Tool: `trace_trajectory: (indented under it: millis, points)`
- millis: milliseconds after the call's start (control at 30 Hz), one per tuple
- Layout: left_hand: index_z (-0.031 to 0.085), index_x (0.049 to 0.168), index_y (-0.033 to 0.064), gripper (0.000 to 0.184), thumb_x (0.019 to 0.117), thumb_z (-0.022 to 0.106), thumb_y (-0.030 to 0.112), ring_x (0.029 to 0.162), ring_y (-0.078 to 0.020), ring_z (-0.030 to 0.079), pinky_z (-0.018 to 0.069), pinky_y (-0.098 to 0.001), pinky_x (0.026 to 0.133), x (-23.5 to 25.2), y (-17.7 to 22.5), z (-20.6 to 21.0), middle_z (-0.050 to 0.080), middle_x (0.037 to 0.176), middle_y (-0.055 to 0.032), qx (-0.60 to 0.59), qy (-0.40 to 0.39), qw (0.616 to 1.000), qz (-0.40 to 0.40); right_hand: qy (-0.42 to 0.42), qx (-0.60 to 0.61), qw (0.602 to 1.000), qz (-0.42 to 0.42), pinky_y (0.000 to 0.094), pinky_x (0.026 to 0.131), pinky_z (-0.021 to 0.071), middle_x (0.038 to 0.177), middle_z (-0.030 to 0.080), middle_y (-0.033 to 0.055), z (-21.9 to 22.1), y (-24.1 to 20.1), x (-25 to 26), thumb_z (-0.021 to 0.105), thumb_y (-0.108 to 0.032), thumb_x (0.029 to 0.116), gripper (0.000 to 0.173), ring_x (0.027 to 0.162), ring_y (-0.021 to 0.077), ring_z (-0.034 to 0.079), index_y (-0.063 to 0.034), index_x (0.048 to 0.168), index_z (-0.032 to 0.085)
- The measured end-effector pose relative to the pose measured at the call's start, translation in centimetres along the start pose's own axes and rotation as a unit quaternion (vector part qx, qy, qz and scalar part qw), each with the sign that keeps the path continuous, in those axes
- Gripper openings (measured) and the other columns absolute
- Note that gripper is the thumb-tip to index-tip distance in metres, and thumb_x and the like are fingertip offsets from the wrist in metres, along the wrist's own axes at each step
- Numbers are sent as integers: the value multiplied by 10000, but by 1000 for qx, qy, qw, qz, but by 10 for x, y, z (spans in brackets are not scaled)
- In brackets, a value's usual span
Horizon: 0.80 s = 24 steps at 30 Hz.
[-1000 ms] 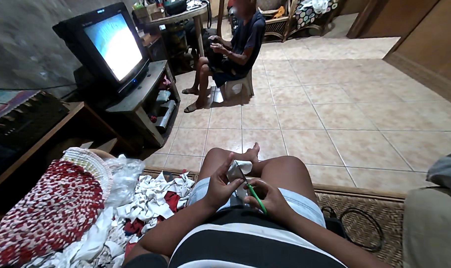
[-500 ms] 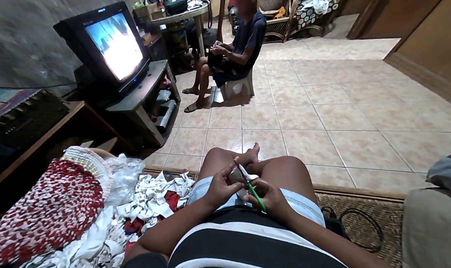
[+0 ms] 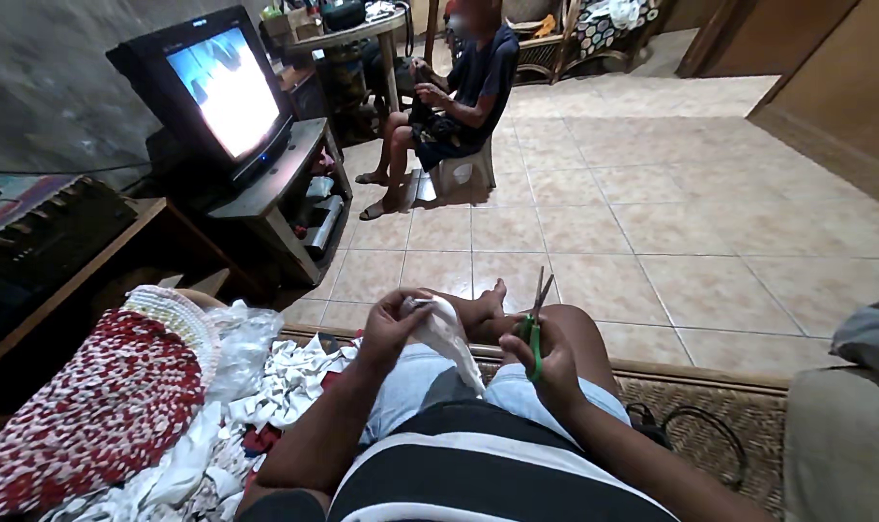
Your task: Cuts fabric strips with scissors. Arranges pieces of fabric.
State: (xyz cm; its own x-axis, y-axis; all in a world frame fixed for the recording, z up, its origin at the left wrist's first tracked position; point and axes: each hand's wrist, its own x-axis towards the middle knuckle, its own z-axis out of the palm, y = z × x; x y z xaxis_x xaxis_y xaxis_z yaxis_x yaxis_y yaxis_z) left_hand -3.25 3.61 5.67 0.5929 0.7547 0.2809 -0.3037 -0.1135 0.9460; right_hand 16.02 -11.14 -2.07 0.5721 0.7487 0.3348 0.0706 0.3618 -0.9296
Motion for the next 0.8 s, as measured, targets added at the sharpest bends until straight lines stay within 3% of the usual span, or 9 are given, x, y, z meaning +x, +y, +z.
trace_trajectory:
  millis: [67,167,300,433,567,633,800]
  points:
    - [700,1070,75,166,930,651,-1,768,-45,666,583,-239,719,6,14,-17,724,922,19,26,42,998,41,9,3,1000,17,227,718,589,901,683,-53,2,4,8,792,-267,860,551,784,39,672,5,1250,513]
    - [676,1118,83,172,963,636,22,805,-42,675,589,-243,747,10,19,-47,720,938,31,64,116,989,67,0,-15,998,63,236,732,592,919,689,-20,6,15,13,789,-213,837,564,801,52,679,5,1269,499]
    - [641,1134,38,155,979,629,38,805,-71,674,592,-269,748,6,5,-86,701,931,0,81,219,972,14,-49,-99,983,148,289,817,592,1077,671,101,4,39,15,817,-138,804,663,916,121,686,40,1349,486]
    - [610,1165,14,161,1011,588,57,818,-101,676,597,-307,753,-4,-15,-113,687,953,-38,64,274,958,-48,-144,-224,947,179,383,899,567,1153,676,160,5,67,24,846,-219,810,713,1006,213,681,17,1382,494]
    - [603,1180,-2,179,1016,593,70,804,-130,653,582,-315,728,-7,-30,-132,648,949,-69,44,346,934,-79,-245,-289,899,219,469,917,539,1131,668,196,10,79,27,849,-219,819,692,978,284,667,15,1379,515]
    - [592,1193,-7,190,1025,583,81,838,-144,644,571,-328,764,-6,-35,-140,637,974,-83,27,370,925,-87,-244,-295,893,235,467,899,544,1096,684,195,15,81,22,820,-156,830,602,945,285,680,18,1341,552]
    - [528,1288,-12,273,1040,559,98,954,-186,629,561,-376,828,-4,-49,-161,607,1117,-132,-21,425,901,-87,-159,-224,936,221,364,804,564,1068,677,157,4,83,27,768,-66,841,499,869,183,665,43,1288,575]
